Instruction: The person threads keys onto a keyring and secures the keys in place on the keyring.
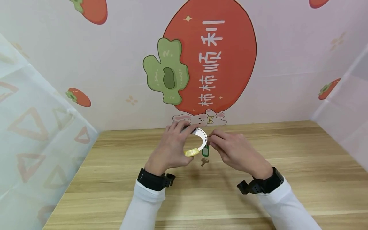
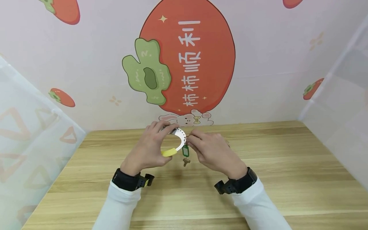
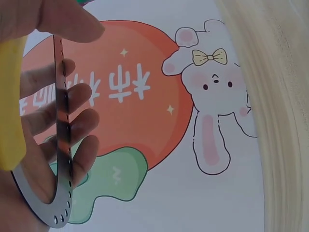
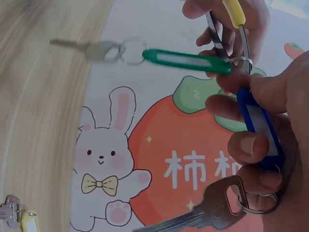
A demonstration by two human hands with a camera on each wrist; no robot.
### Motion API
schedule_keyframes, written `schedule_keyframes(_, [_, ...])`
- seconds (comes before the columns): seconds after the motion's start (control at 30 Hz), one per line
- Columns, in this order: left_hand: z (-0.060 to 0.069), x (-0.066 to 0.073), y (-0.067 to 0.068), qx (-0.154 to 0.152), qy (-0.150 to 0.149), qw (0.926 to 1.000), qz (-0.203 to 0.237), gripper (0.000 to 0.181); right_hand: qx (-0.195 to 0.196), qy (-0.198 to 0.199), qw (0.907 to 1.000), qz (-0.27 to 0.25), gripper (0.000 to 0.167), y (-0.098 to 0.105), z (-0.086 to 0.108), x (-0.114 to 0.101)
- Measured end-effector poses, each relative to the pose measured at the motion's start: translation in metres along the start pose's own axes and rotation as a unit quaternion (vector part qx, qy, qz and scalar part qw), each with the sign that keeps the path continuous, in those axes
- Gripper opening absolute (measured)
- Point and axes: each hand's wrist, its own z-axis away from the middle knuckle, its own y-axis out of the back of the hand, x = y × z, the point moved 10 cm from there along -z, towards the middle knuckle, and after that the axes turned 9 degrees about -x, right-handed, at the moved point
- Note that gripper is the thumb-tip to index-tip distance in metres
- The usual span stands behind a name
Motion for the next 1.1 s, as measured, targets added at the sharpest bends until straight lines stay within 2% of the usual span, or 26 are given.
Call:
schedule_keyframes(0.23, [0.001, 0.001, 0.003, 0.001, -0.008, 0.9997, 0.024, 0.085, 0.009, 0.009, 0.9994, -0.031, 0.012, 0.004, 0.001, -0.001])
schedule_keyframes(0.37, [0.001, 0.004, 0.005, 0.008, -0.018, 0.9996, 0.018, 0.084, 0.019, 0.008, 0.9992, -0.035, 0.009, 0.006, 0.002, -0.001])
schedule_keyframes(0.57, [0.001, 0.009, 0.006, 0.022, -0.028, 0.9994, 0.002, 0.082, 0.002, -0.028, 0.9993, -0.024, 0.003, 0.005, 0.001, 0.002])
schedule_keyframes(0.73, [-0.001, 0.011, 0.006, 0.030, -0.026, 0.9991, -0.016, 0.081, -0.016, -0.058, 0.9980, -0.021, 0.004, 0.003, 0.001, 0.004])
schedule_keyframes(0.9, [-0.002, 0.013, 0.003, 0.028, -0.019, 0.9987, -0.037, 0.081, -0.013, -0.075, 0.9967, 0.028, 0.006, 0.005, 0.001, 0.001])
schedule_keyframes(1.1, [-0.003, 0.014, 0.000, 0.021, -0.009, 0.9981, -0.057, 0.084, 0.007, -0.093, 0.9904, 0.101, 0.008, 0.009, 0.000, -0.005])
